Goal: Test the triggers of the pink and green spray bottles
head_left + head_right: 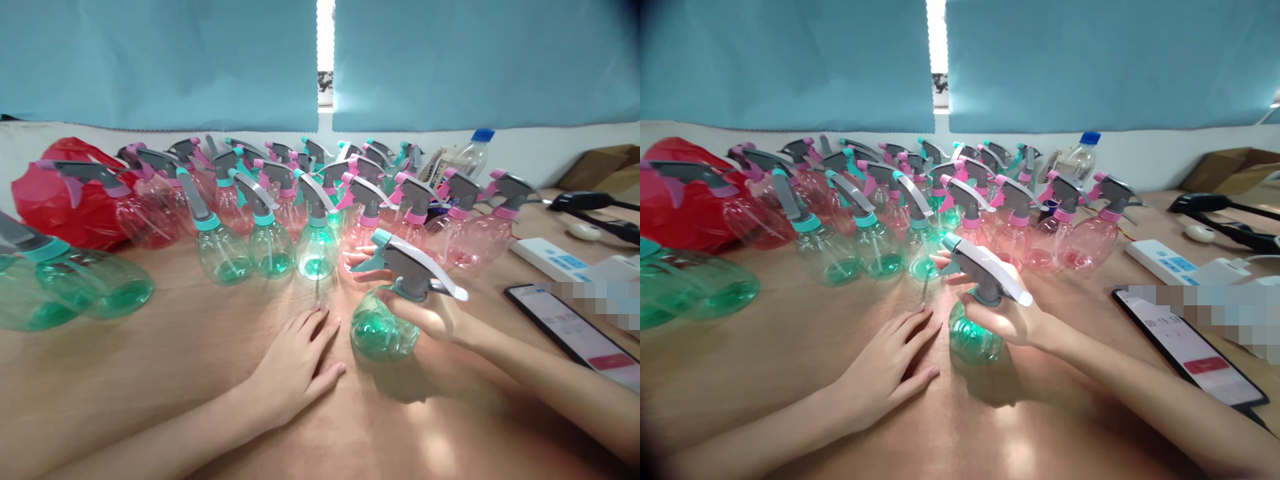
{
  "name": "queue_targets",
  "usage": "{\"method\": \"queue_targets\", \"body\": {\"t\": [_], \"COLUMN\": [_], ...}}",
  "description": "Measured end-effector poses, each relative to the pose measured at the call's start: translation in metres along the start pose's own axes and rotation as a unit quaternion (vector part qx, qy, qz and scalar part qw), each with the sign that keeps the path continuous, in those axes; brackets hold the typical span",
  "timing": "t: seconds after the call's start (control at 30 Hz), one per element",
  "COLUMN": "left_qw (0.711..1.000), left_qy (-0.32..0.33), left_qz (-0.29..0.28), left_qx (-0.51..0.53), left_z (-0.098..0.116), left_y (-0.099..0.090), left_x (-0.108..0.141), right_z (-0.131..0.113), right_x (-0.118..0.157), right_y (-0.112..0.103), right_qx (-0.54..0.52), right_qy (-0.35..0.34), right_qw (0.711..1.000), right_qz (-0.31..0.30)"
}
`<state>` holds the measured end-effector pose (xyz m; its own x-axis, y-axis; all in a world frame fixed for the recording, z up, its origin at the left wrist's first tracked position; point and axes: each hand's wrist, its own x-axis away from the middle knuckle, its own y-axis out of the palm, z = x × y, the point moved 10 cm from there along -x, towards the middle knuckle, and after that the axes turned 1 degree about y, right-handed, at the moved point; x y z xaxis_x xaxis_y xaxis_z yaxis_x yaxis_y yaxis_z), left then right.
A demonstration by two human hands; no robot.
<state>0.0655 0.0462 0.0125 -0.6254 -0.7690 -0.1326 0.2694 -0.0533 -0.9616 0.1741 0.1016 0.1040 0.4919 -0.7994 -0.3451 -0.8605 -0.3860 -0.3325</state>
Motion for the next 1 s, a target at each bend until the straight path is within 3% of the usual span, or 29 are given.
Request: {"method": "queue_targets", "body": {"t": [0.5,1.0], "left_qw": [1.000,1.000], "left_qy": [-0.002,0.003], "left_qz": [-0.009,-0.013], "left_qx": [0.000,-0.003], "left_z": [0.000,0.001], "left_y": [0.001,0.002], "left_x": [0.000,0.000], "right_z": [-0.004,-0.004], "right_x": [0.001,0.006], "right_y": [-0.001,-0.015], "right_qx": [0.037,0.098], "right_qy": [0.006,0.027], "right_qw": [0.999,0.992], "right_qz": [-0.004,0.070]}}
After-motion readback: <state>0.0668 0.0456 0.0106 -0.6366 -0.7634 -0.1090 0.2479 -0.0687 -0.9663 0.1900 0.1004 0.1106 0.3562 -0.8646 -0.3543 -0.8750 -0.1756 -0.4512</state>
